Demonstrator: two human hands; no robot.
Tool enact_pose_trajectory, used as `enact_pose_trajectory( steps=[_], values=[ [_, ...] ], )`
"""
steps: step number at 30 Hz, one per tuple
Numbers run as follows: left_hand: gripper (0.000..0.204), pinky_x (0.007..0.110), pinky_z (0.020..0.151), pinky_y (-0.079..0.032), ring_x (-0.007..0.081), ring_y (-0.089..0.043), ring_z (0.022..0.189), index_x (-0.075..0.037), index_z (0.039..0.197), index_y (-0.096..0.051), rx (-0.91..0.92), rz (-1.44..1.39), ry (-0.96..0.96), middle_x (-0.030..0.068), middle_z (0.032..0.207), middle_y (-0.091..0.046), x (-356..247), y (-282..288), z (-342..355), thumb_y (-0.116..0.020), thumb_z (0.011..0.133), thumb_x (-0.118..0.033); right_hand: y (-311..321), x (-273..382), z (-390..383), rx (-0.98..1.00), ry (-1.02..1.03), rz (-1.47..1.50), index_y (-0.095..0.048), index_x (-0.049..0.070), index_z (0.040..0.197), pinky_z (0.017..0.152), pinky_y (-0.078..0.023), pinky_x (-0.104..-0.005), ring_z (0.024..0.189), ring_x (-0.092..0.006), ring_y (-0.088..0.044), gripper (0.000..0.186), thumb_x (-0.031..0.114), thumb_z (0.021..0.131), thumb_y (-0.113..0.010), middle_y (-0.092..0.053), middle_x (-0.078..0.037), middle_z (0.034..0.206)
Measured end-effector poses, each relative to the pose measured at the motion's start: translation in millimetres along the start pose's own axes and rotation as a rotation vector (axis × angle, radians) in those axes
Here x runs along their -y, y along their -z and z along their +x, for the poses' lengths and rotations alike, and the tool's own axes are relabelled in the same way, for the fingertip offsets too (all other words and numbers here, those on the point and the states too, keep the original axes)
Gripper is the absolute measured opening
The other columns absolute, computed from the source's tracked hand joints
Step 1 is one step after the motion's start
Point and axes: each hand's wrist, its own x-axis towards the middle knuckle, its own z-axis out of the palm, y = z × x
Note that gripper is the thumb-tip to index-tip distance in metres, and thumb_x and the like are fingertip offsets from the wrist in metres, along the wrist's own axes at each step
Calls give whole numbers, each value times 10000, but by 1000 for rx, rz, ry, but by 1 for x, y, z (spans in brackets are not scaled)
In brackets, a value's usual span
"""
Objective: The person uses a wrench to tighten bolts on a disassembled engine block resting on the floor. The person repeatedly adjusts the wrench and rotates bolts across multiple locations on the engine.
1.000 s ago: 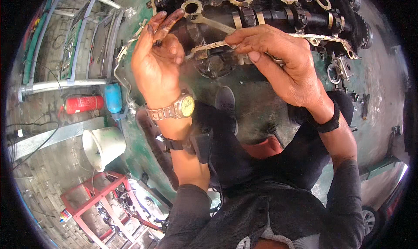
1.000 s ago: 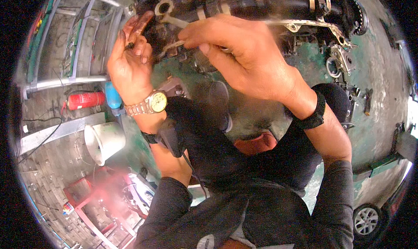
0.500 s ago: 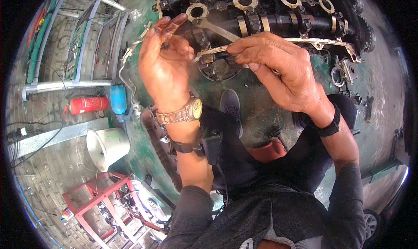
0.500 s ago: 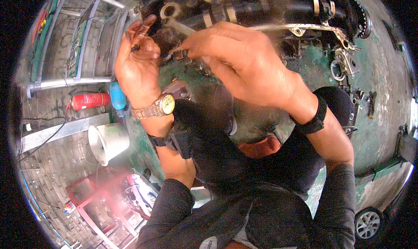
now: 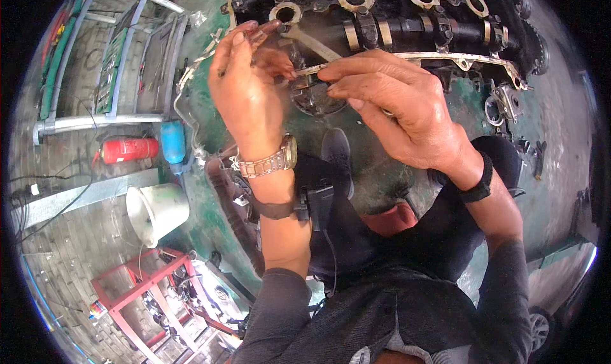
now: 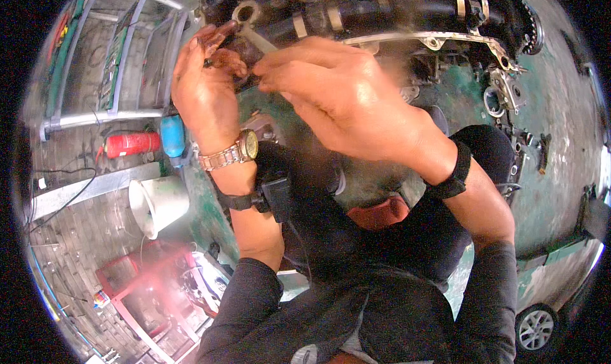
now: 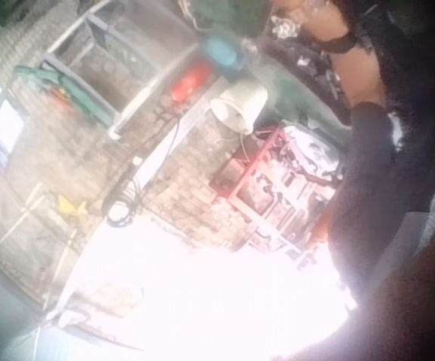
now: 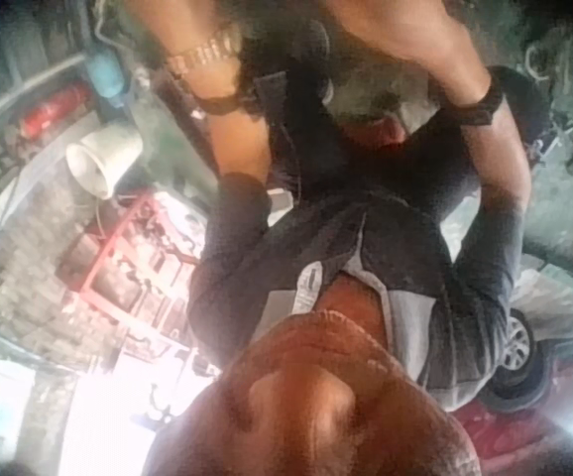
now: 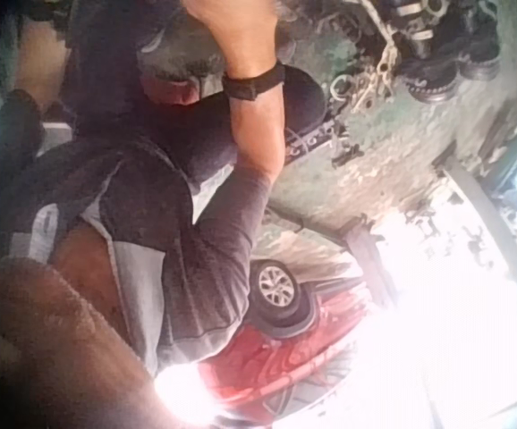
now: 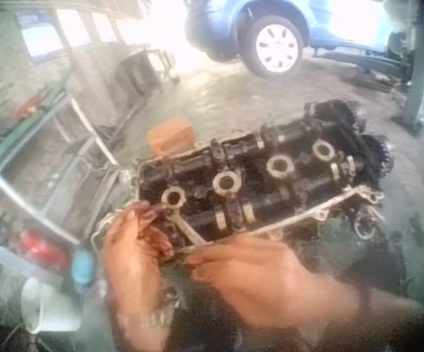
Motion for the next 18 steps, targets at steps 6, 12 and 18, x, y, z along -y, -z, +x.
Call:
enact_pose_trajectory(
  steps=[6,12,18],
  values=[
    [307,332,557,-477,225,-595,626,75,1097,-555,-26,5,-1,237,1025,-655,-2,-1,0,-480,986,-201,-1,-3,2,-12,2,-13,-627,-23,972,793,-531,-368,941,-315,-662,211,-92,774,-599,-662,-179,1070],
    [283,340,543,-478,231,-586,598,75,1081,-560,-84,29,21,218,969,-662,-2,-2,0,-478,983,-177,2,-8,-1,-95,-147,89,-627,-25,1037,821,-525,-320,967,-252,-666,214,-92,856,-534,-656,-183,1134],
    [202,299,476,-478,183,-592,533,40,1020,-582,-111,-15,4,157,894,-685,-2,-4,0,-495,967,-133,5,-7,0,-102,-318,223,-605,-42,1098,886,-499,-301,1019,-196,-644,232,-79,892,-505,-641,-166,1184]
  ],
)
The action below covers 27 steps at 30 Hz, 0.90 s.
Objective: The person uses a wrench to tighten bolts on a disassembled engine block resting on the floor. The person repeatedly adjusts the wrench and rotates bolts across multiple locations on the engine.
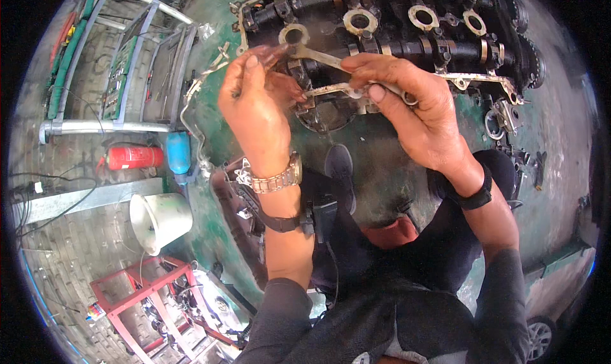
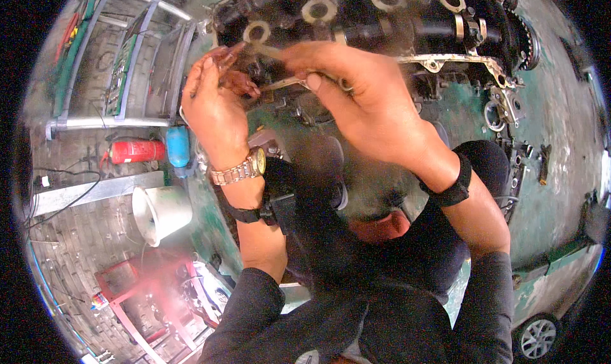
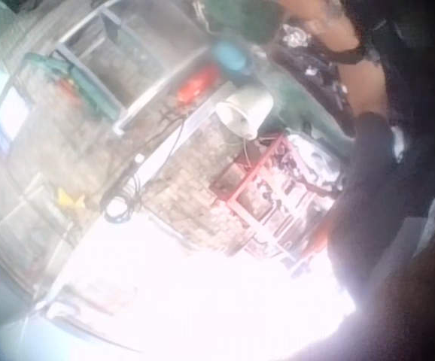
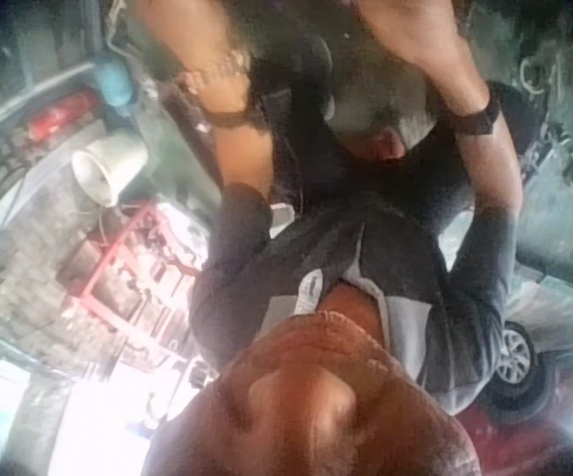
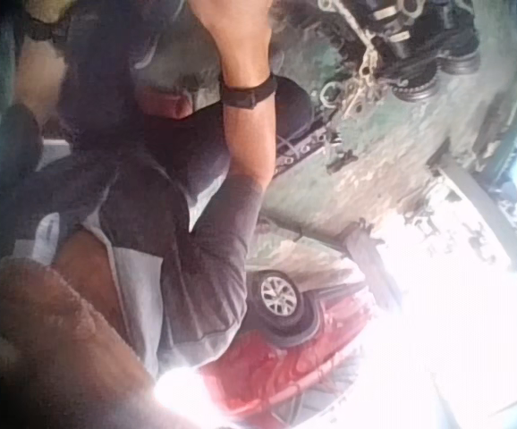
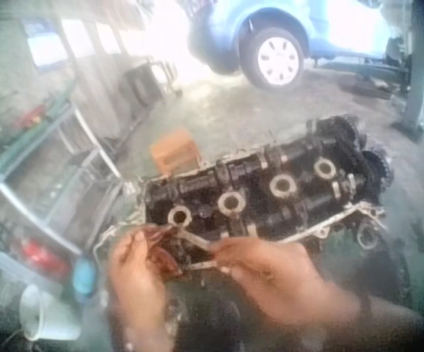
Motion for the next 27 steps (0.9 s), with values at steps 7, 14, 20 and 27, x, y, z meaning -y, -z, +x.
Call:
enact_pose_trajectory(
  steps=[7,14,20,27],
  values=[
    [186,279,463,-461,156,-573,505,26,978,-613,-14,50,2,121,784,-670,-4,0,0,-501,967,-122,9,3,9,-95,-273,141,-539,-25,1225,800,-515,-255,958,-142,-633,288,-34,940,-501,-629,-107,1181],
    [188,269,443,-449,142,-551,470,34,979,-604,-64,83,-11,105,727,-646,-5,-3,-4,-497,972,-121,8,19,44,-212,-277,109,-497,-29,1248,704,-518,-234,853,-133,-630,318,26,937,-534,-648,-116,1079],
    [168,258,426,-431,118,-541,461,49,999,-584,-70,234,-147,95,701,-625,1,-14,-7,-485,970,-84,18,49,77,-68,-314,-193,-432,-111,1247,780,-569,-291,900,-237,-641,385,-49,884,-547,-606,-180,1058],
    [171,230,422,-413,95,-532,467,52,1049,-554,-67,418,-192,100,774,-631,2,-18,-12,-471,976,-79,11,34,89,-123,15,-96,-457,-77,1205,769,-548,-321,878,-276,-647,365,-67,858,-569,-631,-180,957]
  ],
)
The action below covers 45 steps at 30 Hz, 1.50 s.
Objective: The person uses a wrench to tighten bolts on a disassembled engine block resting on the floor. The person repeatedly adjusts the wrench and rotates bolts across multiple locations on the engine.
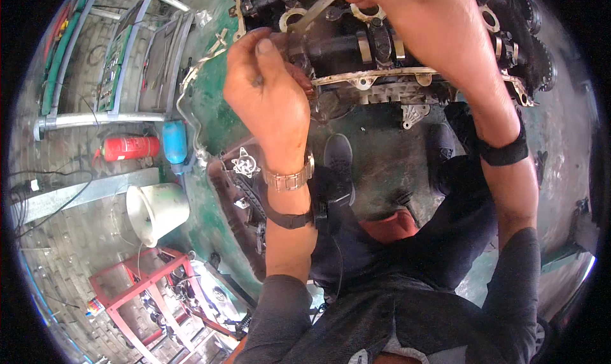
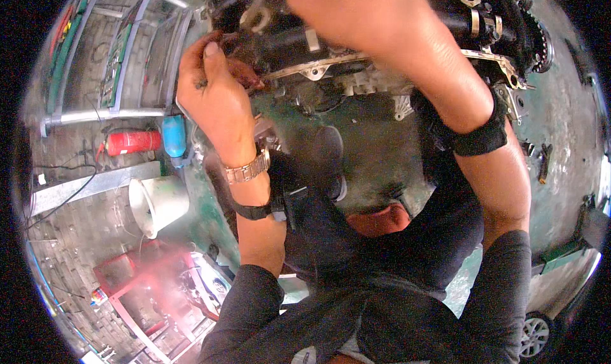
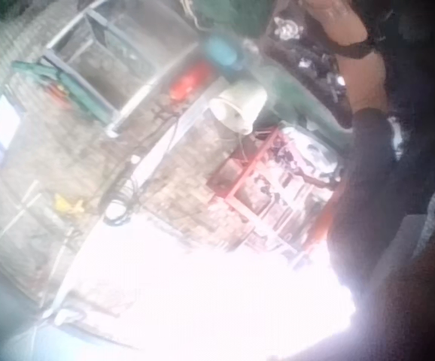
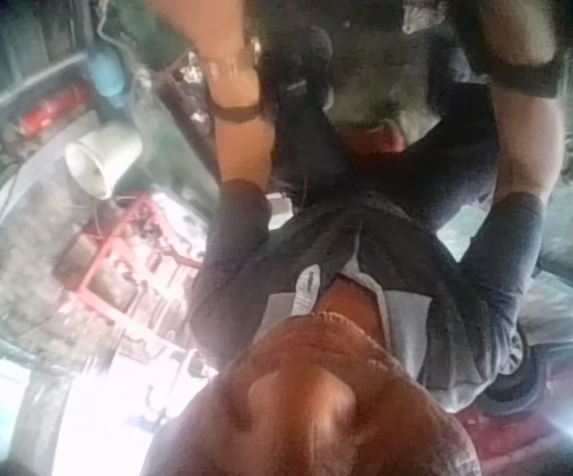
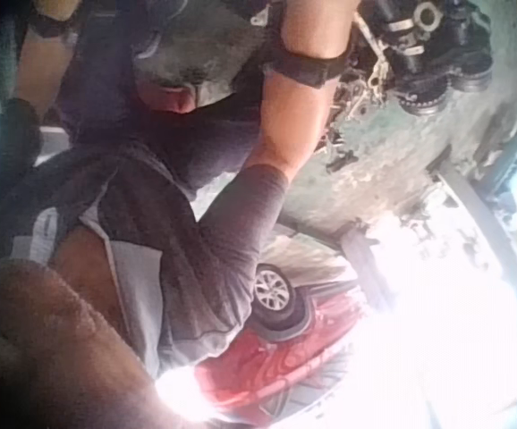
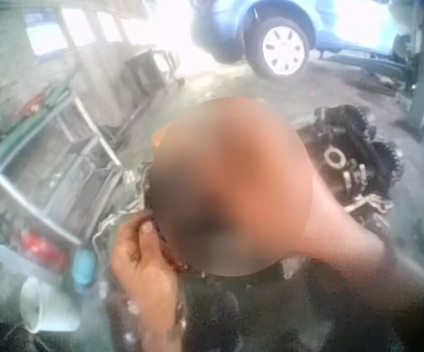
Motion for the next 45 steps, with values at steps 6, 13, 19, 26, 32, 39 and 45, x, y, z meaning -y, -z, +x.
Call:
enact_pose_trajectory(
  steps=[6,13,19,26,32,39,45],
  values=[
    [170,226,419,-406,83,-527,472,46,1050,-556,-11,20,33,81,811,-620,-5,-3,-3,-468,979,-82,1,-12,-3,60,247,5,-465,-60,1182,734,-543,-345,852,-312,-662,356,-88,842,-568,-648,-200,896],
    [162,223,417,-401,79,-522,472,41,1039,-573,-11,-21,43,78,835,-619,-3,-4,-4,-473,972,-66,9,-6,-8,179,258,-96,-496,0,1177,680,-554,-348,794,-328,-685,350,-100,845,-546,-652,-200,874],
    [143,208,439,-394,58,-504,512,31,1036,-594,29,22,28,74,851,-636,-2,1,-2,-509,942,-35,10,-10,2,100,295,53,-506,-50,1187,769,-554,-298,901,-224,-668,344,-123,852,-530,-639,-150,947],
    [164,284,674,-475,149,-596,723,54,1011,-655,53,419,-251,111,838,-661,5,7,5,-572,884,-9,34,-14,17,114,769,-624,-525,-50,1194,797,-562,-290,939,-182,-649,352,-130,852,-523,-610,-157,1062],
    [164,314,712,-495,215,-640,750,49,981,-674,121,481,-221,178,898,-684,2,6,6,-627,835,-10,31,-19,-15,-113,105,-10,-567,-48,1088,706,-573,-253,871,-162,-660,228,-95,867,-534,-651,-143,969],
    [129,317,665,-494,203,-629,672,36,913,-691,44,524,-200,153,780,-688,6,-1,11,-673,808,-37,33,7,-39,-145,-251,20,-572,-56,1066,677,-584,-263,779,-165,-668,194,-69,874,-551,-668,-150,924],
    [108,346,698,-491,237,-620,677,42,833,-666,6,615,-275,156,767,-679,5,-6,13,-688,792,-55,41,-4,-54,-108,-322,272,-579,-45,1080,643,-577,-257,739,-157,-663,213,-83,875,-532,-673,-145,925]
  ],
)
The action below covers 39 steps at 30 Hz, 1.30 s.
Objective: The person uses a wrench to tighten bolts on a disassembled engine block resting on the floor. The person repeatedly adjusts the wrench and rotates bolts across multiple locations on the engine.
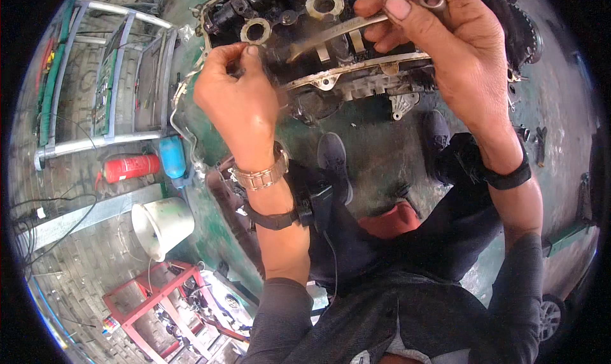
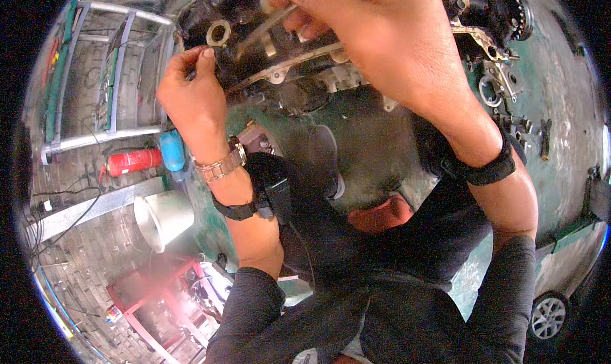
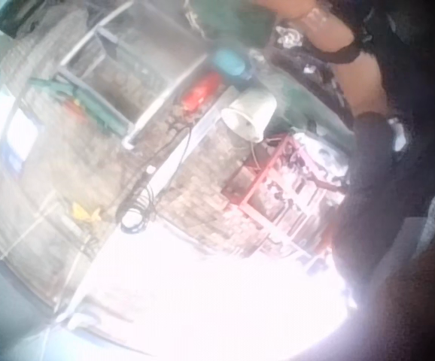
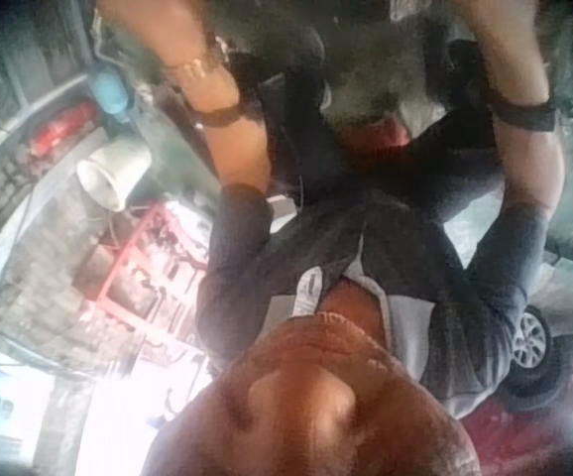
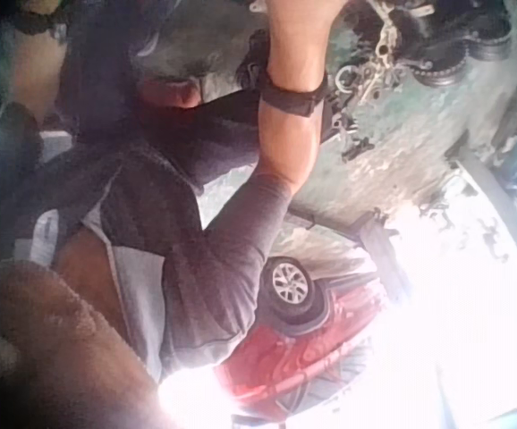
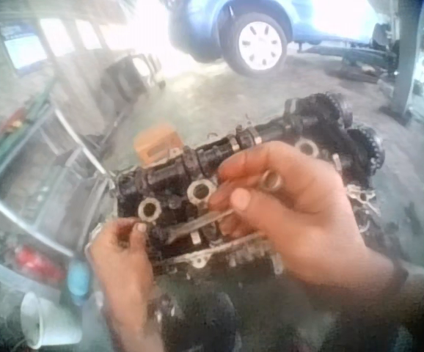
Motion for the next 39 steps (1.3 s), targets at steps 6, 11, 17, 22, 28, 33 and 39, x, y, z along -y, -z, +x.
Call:
enact_pose_trajectory(
  steps=[6,11,17,22,28,33,39],
  values=[
    [120,342,685,-487,238,-613,671,43,824,-642,3,28,14,153,753,-669,1,0,1,-704,782,-50,2,-10,3,-155,138,31,-595,-10,1071,561,-541,-254,641,-136,-643,181,30,901,-546,-677,-104,837],
    [119,320,662,-487,204,-604,658,37,842,-638,-36,-48,-15,140,748,-669,3,-4,-3,-705,794,-48,28,-5,7,-156,274,78,-598,-5,1062,447,-460,-228,542,-110,-589,235,182,947,-514,-593,-35,675],
    [118,301,659,-490,167,-598,665,48,847,-637,-49,-134,3,121,740,-662,5,-4,-4,-693,804,-47,26,-19,-12,275,337,-88,-627,-6,918,547,-462,-233,581,-138,-596,187,178,916,-590,-651,-71,766],
    [92,287,679,-482,144,-579,679,48,853,-643,-114,-319,100,94,770,-655,0,-1,1,-659,826,-38,-1,-29,-42,672,443,-434,-646,53,818,496,-491,-336,575,-257,-641,116,104,775,-740,-648,-73,704],
    [72,292,663,-481,148,-581,665,45,855,-645,-254,-220,-40,95,761,-658,-4,6,17,-650,820,-18,-20,-18,-66,881,515,-400,-600,93,828,446,-448,-349,494,-239,-568,160,149,764,-736,-532,-35,569],
    [75,300,638,-485,151,-590,636,46,861,-643,-272,-279,-126,107,735,-659,-20,-7,20,-651,813,-11,-35,-6,-80,1072,405,-122,-502,4,785,438,-436,-426,490,-316,-579,94,66,775,-572,-518,-116,544],
    [71,308,641,-479,175,-590,634,37,865,-642,-236,-320,-177,112,733,-656,-40,-21,12,-655,817,-14,-45,-10,-90,1087,451,-196,-493,20,748,427,-411,-391,478,-286,-559,149,108,780,-610,-496,-99,523]
  ],
)
